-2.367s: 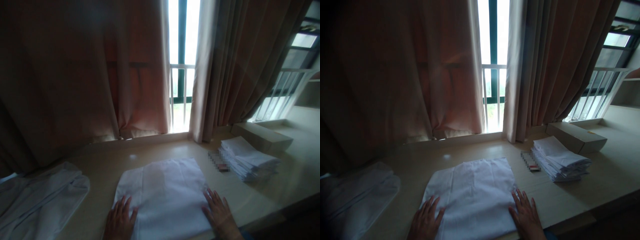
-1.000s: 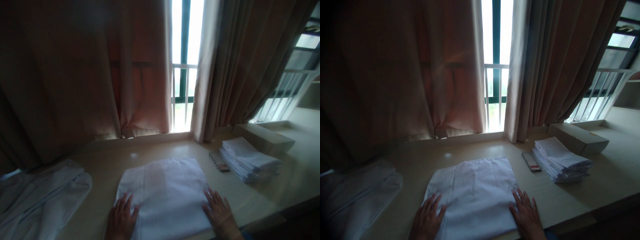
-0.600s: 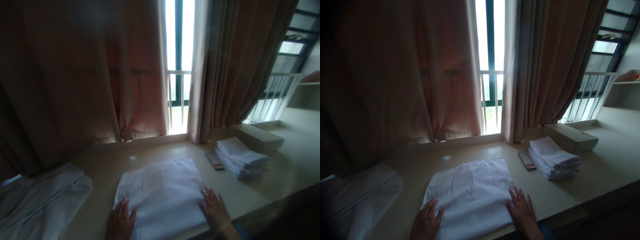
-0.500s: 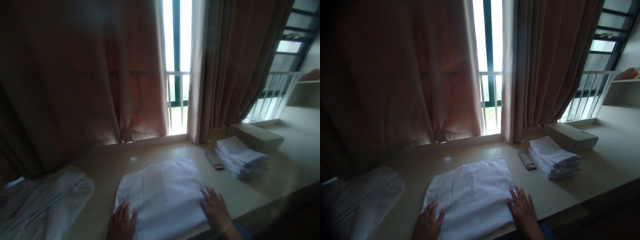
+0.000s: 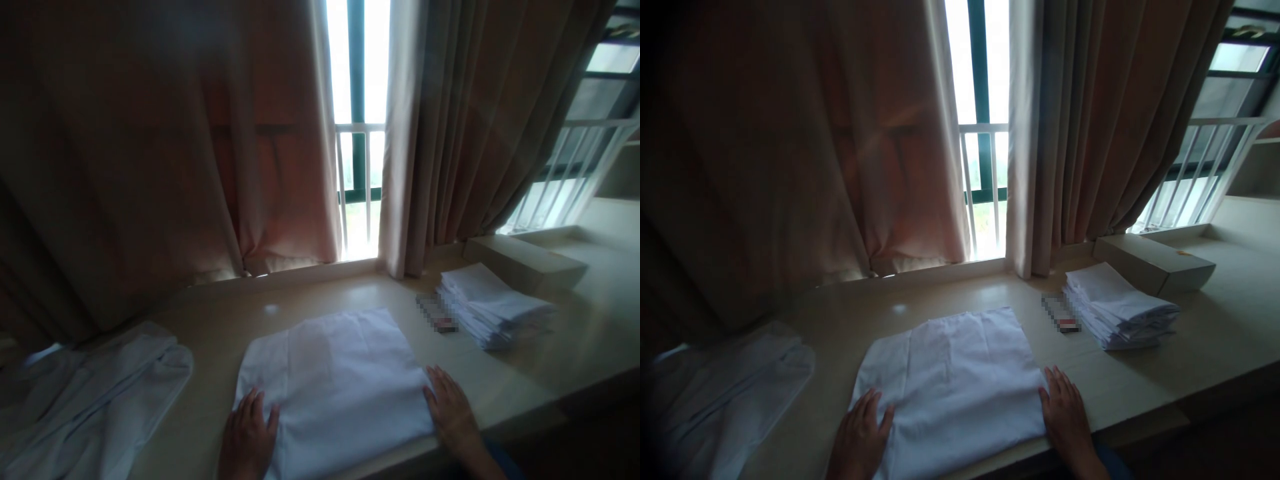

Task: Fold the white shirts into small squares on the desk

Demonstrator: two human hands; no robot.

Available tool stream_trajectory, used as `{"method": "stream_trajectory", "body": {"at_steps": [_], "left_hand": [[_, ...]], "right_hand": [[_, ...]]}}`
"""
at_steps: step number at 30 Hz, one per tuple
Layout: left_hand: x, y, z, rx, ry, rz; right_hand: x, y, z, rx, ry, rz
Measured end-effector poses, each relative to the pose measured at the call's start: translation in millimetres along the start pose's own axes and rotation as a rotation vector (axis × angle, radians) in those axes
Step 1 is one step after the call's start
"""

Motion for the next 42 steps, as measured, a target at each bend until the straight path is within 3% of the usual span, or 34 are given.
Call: {"method": "stream_trajectory", "body": {"at_steps": [7,17,42], "left_hand": [[8.4,2,-12,0.01,-0.027,0.012],[12.7,3,-22,0.004,-0.045,0.032],[-2.7,9,-3,-0.066,-0.058,0.086]], "right_hand": [[-4,0,-4,-0.061,-0.031,0.051],[-10,-5,-11,-0.015,-0.077,0.108],[-38,-19,-16,0.059,-0.088,0.119]]}}
Point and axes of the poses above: each hand's wrist, its own z-axis away from the middle knuckle, its own x-axis out of the palm, y = z × x, the point moved 7 cm from there along -z, towards the middle knuckle, and after that the axes turned 4 degrees about -x, right-handed, at the moved point
